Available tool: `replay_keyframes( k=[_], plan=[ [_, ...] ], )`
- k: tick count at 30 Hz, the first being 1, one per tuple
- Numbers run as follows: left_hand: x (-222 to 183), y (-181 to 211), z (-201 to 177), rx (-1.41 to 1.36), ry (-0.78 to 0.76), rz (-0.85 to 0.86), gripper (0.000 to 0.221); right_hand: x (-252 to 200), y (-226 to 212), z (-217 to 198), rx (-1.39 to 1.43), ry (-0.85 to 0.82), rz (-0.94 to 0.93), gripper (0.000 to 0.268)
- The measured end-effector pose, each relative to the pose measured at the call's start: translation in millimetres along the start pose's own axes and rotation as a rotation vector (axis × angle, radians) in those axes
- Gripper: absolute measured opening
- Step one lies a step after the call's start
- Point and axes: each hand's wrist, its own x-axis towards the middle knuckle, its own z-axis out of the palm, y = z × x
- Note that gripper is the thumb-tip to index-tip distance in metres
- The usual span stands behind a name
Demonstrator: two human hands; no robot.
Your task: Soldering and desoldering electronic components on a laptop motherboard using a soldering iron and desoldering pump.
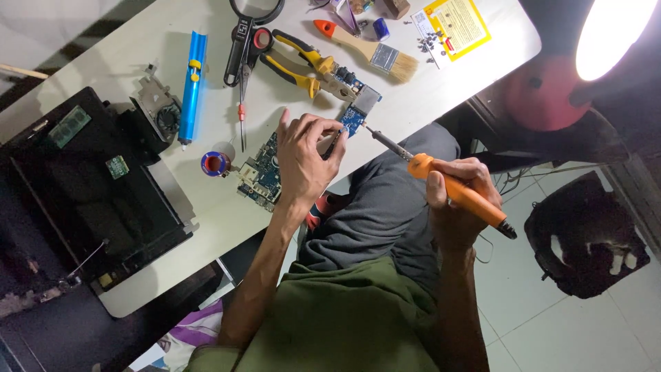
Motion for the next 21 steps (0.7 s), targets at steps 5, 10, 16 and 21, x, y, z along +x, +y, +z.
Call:
replay_keyframes(
  k=[5,10,16,21],
  plan=[
    [-0.9,-2.1,1.2,-0.019,-0.003,-0.002,0.018,-1.0,-1.6,1.4,-0.008,0.032,-0.017,0.022],
    [-0.4,0.4,-0.9,-0.039,-0.001,-0.008,0.016,2.8,-3.2,0.2,0.011,-0.007,-0.018,0.027],
    [1.0,3.1,-2.7,-0.051,-0.001,-0.004,0.014,5.2,-9.1,3.8,0.013,-0.001,-0.005,0.026],
    [-1.2,-2.0,1.5,-0.032,0.006,0.015,0.012,2.8,-1.0,0.6,-0.011,-0.005,-0.052,0.028]
  ],
)
